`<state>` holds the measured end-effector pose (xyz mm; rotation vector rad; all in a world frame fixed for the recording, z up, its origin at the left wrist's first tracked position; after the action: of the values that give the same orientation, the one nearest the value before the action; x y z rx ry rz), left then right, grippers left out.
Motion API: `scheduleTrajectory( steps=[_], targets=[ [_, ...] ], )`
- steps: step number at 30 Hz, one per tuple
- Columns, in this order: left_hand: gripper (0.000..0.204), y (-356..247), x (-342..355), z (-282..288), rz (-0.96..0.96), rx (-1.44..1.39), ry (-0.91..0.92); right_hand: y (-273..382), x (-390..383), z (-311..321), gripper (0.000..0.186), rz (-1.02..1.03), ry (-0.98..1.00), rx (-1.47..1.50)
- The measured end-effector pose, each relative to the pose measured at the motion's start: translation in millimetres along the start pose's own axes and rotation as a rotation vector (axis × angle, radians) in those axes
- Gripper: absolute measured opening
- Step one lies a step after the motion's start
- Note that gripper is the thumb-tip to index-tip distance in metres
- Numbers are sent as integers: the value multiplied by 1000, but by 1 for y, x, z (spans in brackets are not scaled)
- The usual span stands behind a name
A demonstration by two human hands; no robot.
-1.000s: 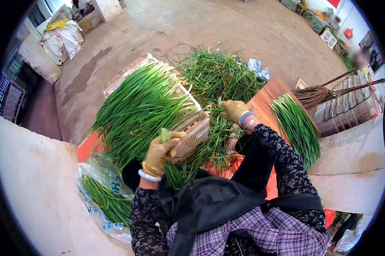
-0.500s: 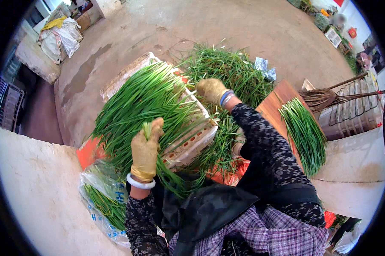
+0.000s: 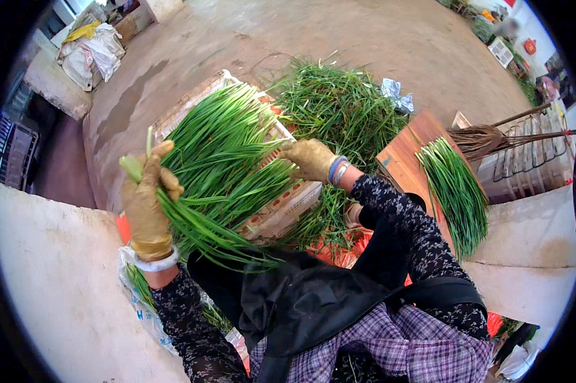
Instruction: The person sorts through a pile of green chives by hand, removes debris and dry leaves, and then bundles them together using a red band on a wooden board.
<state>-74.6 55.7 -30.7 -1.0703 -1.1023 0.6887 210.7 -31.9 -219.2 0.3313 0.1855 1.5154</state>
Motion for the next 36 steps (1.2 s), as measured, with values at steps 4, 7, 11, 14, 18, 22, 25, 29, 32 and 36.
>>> scheduleTrajectory(
  steps=[4,7,11,14,18,22,25,29,32,36],
  targets=[
    [21,18,-14,-1,66,156,22,-22,-14,-38,34,-179,-30,15],
    [16,46,-35,-31,253,192,90,-20,-6,-24,29,-270,-14,191],
    [14,97,-50,-67,382,107,199,-31,9,-37,27,-248,-61,28],
    [14,115,-53,-75,377,99,234,-21,26,-44,21,-269,11,-191],
    [16,107,-38,-77,351,150,222,-42,30,-42,19,-221,39,-206],
    [18,84,-23,-47,338,118,156,-16,38,13,25,-227,67,250],
    [18,82,-16,-45,311,81,139,-16,48,23,28,-331,250,510],
    [19,71,-18,-58,258,33,82,0,44,54,24,182,-76,195],
    [18,82,-21,-57,109,288,104,30,39,66,23,56,-62,313],
    [24,91,-38,-70,-402,523,120,76,13,92,19,-480,192,1001]
  ],
)
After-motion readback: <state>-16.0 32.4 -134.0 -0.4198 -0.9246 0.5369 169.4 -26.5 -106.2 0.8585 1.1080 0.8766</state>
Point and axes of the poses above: each hand's wrist, its own x-axis towards the middle knuckle, its own z-axis out of the back of the hand, y = z × x, the point moved 1 cm from there along x, towards the middle knuckle, and after that the axes turned 15 degrees about -z, right-handed, at the moved point
